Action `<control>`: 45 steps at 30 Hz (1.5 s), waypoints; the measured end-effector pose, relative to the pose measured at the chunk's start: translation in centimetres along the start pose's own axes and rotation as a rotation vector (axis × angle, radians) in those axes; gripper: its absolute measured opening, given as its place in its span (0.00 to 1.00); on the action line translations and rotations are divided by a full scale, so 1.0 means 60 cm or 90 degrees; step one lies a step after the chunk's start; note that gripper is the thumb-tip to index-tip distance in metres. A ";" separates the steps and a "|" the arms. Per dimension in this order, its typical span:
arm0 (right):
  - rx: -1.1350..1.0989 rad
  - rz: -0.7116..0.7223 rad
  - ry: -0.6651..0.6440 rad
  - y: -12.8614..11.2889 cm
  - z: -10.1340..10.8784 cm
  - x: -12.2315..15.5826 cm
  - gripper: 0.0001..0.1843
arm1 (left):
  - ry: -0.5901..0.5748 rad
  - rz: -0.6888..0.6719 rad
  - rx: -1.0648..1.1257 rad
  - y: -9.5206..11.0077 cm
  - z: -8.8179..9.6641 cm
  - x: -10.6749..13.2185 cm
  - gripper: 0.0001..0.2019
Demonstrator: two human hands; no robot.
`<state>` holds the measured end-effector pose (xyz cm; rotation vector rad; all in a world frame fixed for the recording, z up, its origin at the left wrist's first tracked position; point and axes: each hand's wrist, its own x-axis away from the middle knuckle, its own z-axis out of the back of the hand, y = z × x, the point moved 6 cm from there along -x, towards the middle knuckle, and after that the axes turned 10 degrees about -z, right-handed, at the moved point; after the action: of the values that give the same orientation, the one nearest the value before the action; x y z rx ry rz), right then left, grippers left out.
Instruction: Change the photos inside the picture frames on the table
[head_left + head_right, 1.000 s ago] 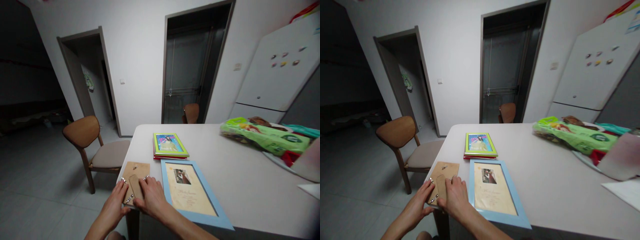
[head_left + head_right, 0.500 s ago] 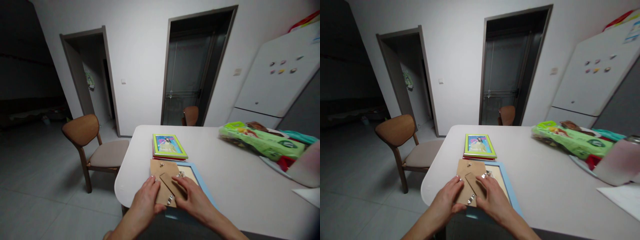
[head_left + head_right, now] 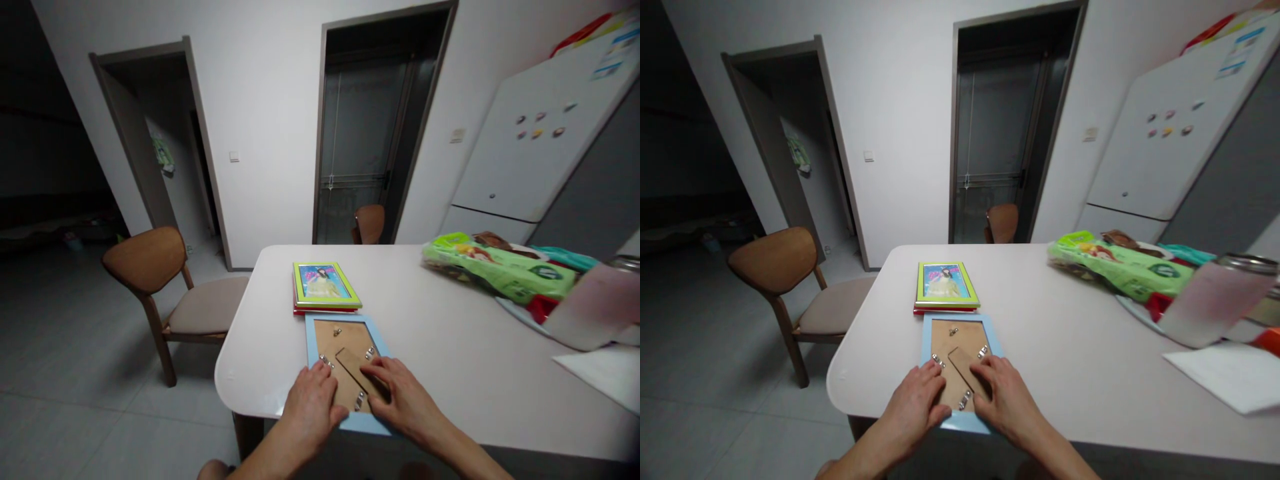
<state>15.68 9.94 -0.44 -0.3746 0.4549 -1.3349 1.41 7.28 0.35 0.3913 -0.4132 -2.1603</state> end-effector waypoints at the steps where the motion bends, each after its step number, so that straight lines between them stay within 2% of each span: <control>1: 0.007 0.008 0.001 -0.001 0.000 0.000 0.20 | 0.001 0.003 -0.002 0.000 -0.001 0.002 0.15; 4: 0.029 0.023 0.013 0.003 0.009 -0.006 0.18 | 0.004 -0.013 0.003 0.004 -0.002 0.012 0.20; 7: 0.070 0.021 0.063 0.014 0.022 -0.020 0.19 | 0.005 -0.056 0.010 0.008 -0.004 0.019 0.27; 13: 0.180 0.002 0.092 0.028 0.020 -0.045 0.16 | 0.014 -0.059 -0.004 0.003 -0.010 0.021 0.25; 22: 0.192 0.008 0.061 0.029 0.016 -0.047 0.17 | 0.008 -0.039 -0.011 0.004 -0.010 0.021 0.25; 26: 0.219 0.015 0.093 0.014 0.019 -0.058 0.15 | 0.005 -0.048 -0.028 0.003 -0.013 0.021 0.24; 30: 0.131 0.052 0.081 -0.012 0.007 -0.094 0.16 | 0.012 -0.049 -0.033 0.000 -0.015 0.022 0.25; 33: 0.069 0.018 0.065 -0.020 -0.012 -0.132 0.14 | 0.011 -0.050 -0.026 -0.001 -0.016 0.022 0.26; 39: 0.050 -0.064 0.057 -0.013 -0.045 -0.191 0.11 | 0.014 -0.053 -0.009 0.004 -0.009 0.020 0.25; 45: 0.069 -0.128 0.059 0.005 -0.046 -0.223 0.08 | 0.004 -0.042 0.001 0.005 -0.008 0.019 0.27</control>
<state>12.20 23.11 -1.59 -0.2742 0.4286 -1.5699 1.16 6.11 -0.13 0.4181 -0.4026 -2.2229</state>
